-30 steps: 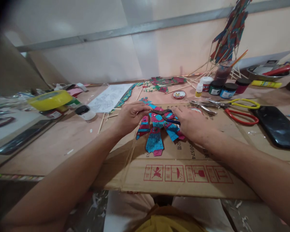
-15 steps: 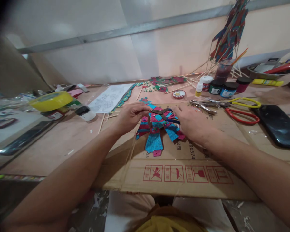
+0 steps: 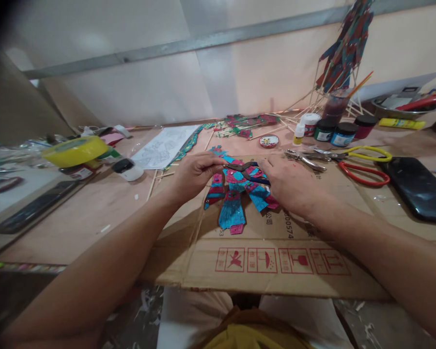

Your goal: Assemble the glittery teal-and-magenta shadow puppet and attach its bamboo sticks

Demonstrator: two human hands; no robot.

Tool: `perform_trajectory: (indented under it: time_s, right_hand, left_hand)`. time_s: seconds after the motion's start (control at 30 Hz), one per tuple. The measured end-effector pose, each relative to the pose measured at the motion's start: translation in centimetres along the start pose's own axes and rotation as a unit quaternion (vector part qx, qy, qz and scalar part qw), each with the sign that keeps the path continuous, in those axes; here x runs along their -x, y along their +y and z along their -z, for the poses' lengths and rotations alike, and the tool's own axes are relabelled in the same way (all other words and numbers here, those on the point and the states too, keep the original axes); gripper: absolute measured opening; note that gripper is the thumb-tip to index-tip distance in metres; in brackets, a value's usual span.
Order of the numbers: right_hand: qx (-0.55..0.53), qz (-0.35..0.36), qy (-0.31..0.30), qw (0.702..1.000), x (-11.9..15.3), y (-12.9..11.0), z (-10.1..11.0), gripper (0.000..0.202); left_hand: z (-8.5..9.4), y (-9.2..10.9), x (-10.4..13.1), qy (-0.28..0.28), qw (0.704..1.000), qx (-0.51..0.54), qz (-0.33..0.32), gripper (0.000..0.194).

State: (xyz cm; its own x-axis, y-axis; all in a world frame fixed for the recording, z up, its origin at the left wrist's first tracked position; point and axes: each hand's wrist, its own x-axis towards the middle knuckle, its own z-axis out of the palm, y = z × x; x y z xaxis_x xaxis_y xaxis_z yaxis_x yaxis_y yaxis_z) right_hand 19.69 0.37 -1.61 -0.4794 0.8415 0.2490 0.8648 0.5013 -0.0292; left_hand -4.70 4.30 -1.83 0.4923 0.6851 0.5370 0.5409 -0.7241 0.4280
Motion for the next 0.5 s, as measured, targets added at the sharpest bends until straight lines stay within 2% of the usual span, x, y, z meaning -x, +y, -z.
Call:
perform_trajectory:
  time_s: [0.37, 0.5]
  right_hand:
    - [-0.008, -0.008, 0.017, 1.000, 0.2, 0.0, -1.1, 0.042]
    - [-0.006, -0.019, 0.006, 1.000, 0.1, -0.4, -0.7, 0.039]
  left_hand:
    - [-0.1, 0.2, 0.3, 0.030, 0.997, -0.057, -0.032, 0.018]
    - [0.0, 0.2, 0.1, 0.016, 0.997, -0.063, -0.032, 0.018]
